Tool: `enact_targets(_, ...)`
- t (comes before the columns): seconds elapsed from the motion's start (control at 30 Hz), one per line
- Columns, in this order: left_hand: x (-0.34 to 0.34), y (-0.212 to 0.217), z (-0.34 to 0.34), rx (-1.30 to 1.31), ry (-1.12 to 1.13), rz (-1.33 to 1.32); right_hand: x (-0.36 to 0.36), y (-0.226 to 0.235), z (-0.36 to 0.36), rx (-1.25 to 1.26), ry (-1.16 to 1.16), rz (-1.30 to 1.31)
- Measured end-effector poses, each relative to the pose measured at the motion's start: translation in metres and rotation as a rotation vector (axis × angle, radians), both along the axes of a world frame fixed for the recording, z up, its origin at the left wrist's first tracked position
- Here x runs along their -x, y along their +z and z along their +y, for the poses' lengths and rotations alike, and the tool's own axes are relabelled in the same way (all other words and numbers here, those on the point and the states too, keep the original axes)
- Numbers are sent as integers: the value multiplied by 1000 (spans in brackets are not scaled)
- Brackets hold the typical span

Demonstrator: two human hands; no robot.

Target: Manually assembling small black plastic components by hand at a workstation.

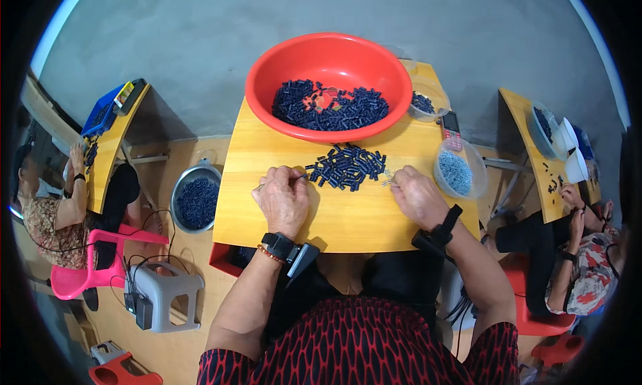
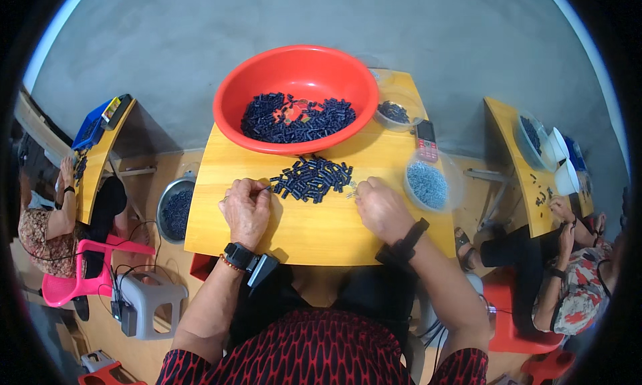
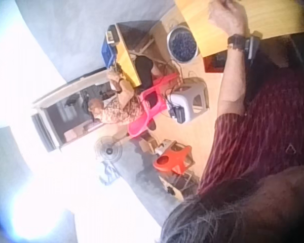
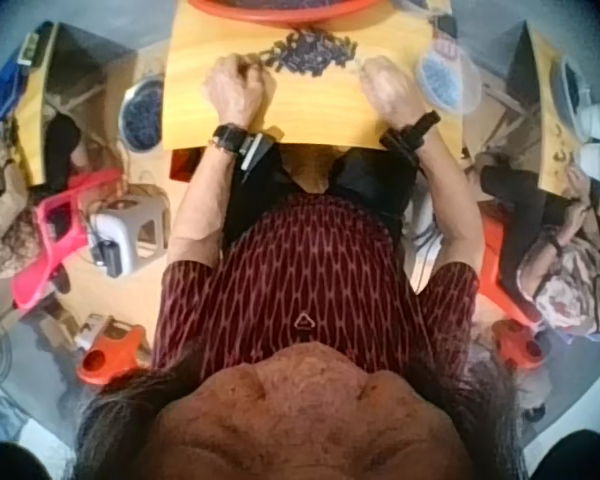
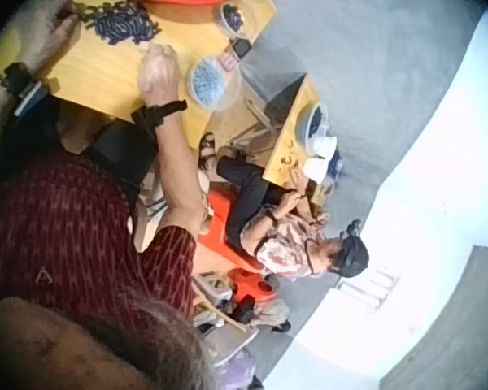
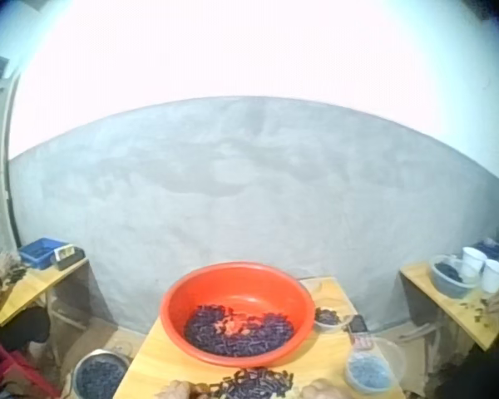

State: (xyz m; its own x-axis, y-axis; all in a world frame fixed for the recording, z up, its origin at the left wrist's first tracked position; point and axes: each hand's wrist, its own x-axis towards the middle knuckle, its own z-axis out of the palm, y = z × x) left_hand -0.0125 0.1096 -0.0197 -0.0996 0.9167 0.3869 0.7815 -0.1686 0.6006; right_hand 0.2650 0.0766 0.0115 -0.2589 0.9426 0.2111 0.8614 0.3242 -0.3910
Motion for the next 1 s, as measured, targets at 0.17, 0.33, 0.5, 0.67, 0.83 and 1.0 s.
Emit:
enact_targets(0.17, 3, -6, 2, -42, 18, -143, 2, 1, -4, -36, -57, 43)
enact_targets(0.33, 3, -10, 5, -94, 17, -219, -6, 3, -20, 36, -89, 325)
enact_targets(0.5, 1, -8, 6, -80, 22, -258, -6, -12, -32, 243, -173, 756)
enact_targets(0.67, 2, -5, 4, -24, 50, -301, 12, -7, -41, 361, -137, 986)
enact_targets(0.83, 4, -10, 6, -46, 36, -251, 29, -4, -53, 441, -25, 958)
enact_targets(1.0, 8, 0, 1, -20, -28, -420, 39, -4, -64, 519, 24, 980)
